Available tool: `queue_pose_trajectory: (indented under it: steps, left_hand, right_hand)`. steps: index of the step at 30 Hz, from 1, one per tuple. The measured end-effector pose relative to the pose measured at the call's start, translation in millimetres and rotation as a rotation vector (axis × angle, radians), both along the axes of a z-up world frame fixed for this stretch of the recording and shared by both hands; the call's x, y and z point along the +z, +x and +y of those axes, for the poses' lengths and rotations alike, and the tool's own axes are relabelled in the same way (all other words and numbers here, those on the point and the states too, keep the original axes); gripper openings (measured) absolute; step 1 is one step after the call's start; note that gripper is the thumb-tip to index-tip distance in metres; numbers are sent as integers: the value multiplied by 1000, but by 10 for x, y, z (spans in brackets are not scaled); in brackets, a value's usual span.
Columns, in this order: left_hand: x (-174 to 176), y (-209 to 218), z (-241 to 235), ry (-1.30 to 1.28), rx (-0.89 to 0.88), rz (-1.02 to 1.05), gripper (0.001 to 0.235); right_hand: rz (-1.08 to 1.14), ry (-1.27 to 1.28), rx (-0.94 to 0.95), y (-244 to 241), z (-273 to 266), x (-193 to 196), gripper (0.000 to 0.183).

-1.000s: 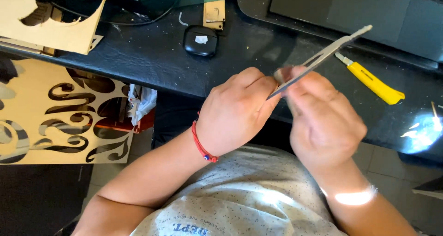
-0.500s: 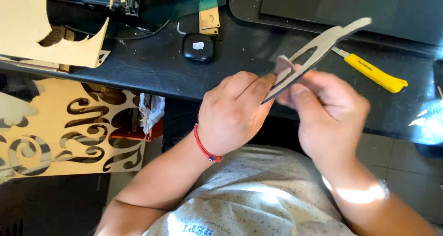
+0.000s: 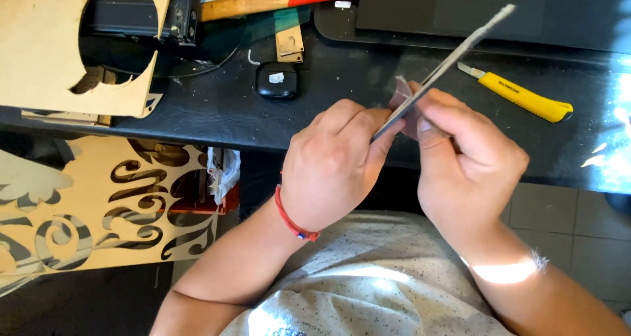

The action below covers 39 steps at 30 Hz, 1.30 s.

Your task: Sanding the edges of a laser-cut wooden spiral ornament to smooth the surface.

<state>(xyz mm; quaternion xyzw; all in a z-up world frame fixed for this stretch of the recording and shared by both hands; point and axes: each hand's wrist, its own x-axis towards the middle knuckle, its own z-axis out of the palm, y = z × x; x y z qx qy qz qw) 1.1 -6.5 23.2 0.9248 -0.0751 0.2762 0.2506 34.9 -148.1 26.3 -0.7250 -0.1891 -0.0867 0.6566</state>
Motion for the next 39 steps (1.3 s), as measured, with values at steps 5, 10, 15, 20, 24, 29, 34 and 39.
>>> queue_pose_trajectory:
  steps: [5, 10, 15, 20, 24, 29, 34, 39]
  left_hand:
    - [49, 21, 13, -103, -76, 69, 11]
    - [21, 1, 2, -87, -70, 31, 11]
    - [-37, -13, -15, -16, -54, -18, 6]
    - [-95, -8, -33, 1, -34, -86, 7]
    - [61, 18, -6, -88, -16, -64, 8]
    - [51, 32, 1, -161, -24, -72, 14]
    - [-7, 29, 5, -183, -37, 205, 19]
    - [-17, 22, -33, -174, 40, 277, 15]
  right_hand:
    - [-566, -205, 133, 78, 27, 115, 11]
    - [-563, -301, 130, 133, -97, 114, 17]
    - [-453, -416, 22, 125, -161, 141, 25]
    - [-123, -429, 42, 157, -160, 298, 23]
    - [-148, -452, 14, 126, -194, 79, 31]
    - [165, -198, 26, 118, -122, 3, 24]
    - [17, -265, 71, 139, -160, 47, 23]
    - [-415, -469, 91, 98, -146, -15, 32]
